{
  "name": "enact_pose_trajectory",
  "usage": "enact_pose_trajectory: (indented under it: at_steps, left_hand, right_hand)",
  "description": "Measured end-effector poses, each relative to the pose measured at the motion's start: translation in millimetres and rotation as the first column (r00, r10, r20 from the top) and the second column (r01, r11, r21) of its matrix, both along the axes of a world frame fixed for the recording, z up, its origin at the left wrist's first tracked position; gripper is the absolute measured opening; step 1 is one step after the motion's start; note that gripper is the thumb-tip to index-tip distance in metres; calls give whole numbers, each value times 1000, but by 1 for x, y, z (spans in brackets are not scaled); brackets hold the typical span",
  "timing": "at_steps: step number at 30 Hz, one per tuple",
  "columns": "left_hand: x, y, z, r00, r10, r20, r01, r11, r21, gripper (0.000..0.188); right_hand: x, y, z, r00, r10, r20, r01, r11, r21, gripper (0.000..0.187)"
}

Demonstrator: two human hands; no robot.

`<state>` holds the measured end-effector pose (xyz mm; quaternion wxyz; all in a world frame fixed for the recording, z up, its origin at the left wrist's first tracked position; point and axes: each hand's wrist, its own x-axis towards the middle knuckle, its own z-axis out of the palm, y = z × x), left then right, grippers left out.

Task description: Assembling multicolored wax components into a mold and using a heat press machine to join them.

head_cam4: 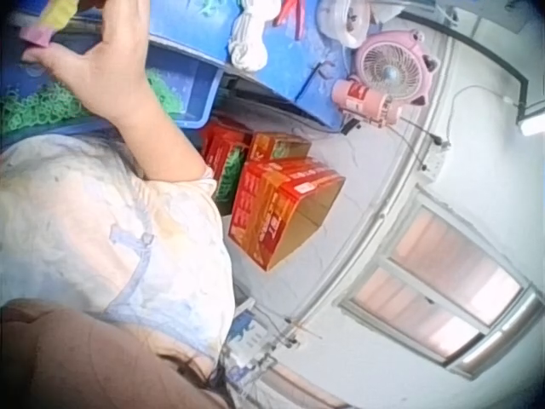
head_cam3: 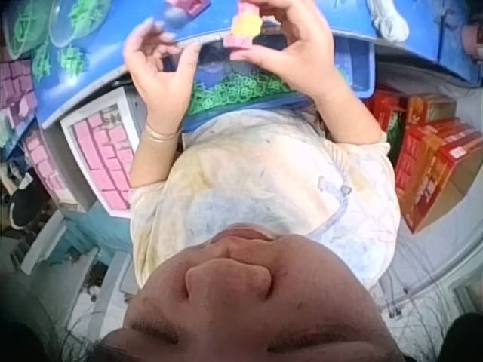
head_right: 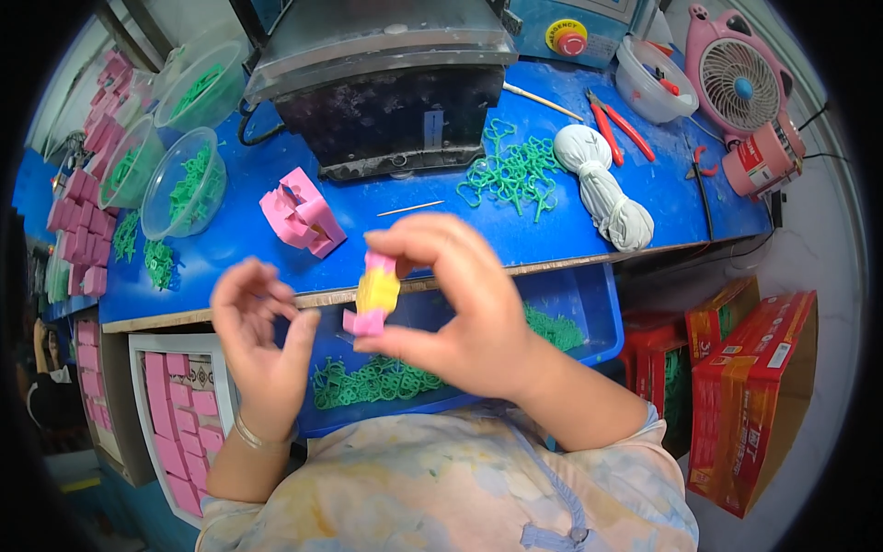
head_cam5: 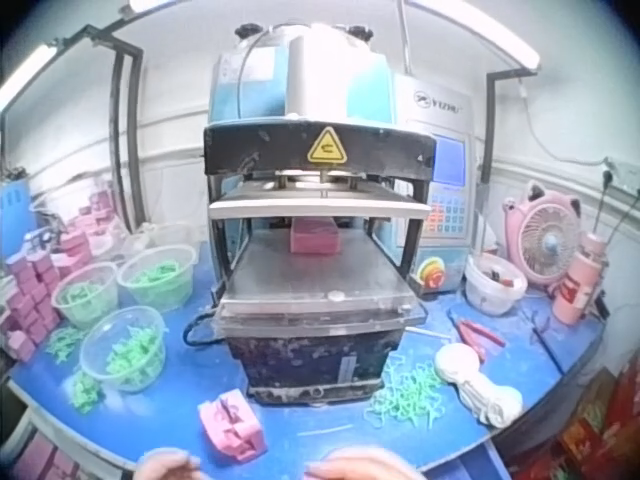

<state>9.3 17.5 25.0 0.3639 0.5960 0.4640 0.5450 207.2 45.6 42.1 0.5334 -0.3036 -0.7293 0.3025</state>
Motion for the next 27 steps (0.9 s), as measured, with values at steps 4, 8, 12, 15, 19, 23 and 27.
enact_pose_trajectory:
  at_steps: [4,8,12,15,19,23,27]
  left_hand:
    - [6,44,11,886,267,-379,-138,932,335,78]
    - [25,45,32,973,-25,-230,71,979,193,37]
    - [4,27,12,928,-136,347,182,978,-104,50]
    - [-5,24,19,784,13,620,240,916,-323,51]
    - [2,22,19,805,-37,592,238,934,-265,52]
    - [9,23,10,902,-135,411,198,974,-113,57]
    - [22,18,10,973,-128,191,131,991,1,65]
  right_hand:
    - [-14,22,41,984,148,99,-162,975,151,61]
    - [-43,34,52,976,199,86,-208,972,112,48]
    - [-24,40,51,974,144,177,-99,966,-240,46]
    - [-11,37,50,933,147,328,-76,973,-219,51]
    - [-21,33,41,801,-53,596,-13,994,106,59]
    - [-33,33,30,768,-158,620,27,976,215,64]
    - [-36,33,23,806,-230,545,56,947,317,71]
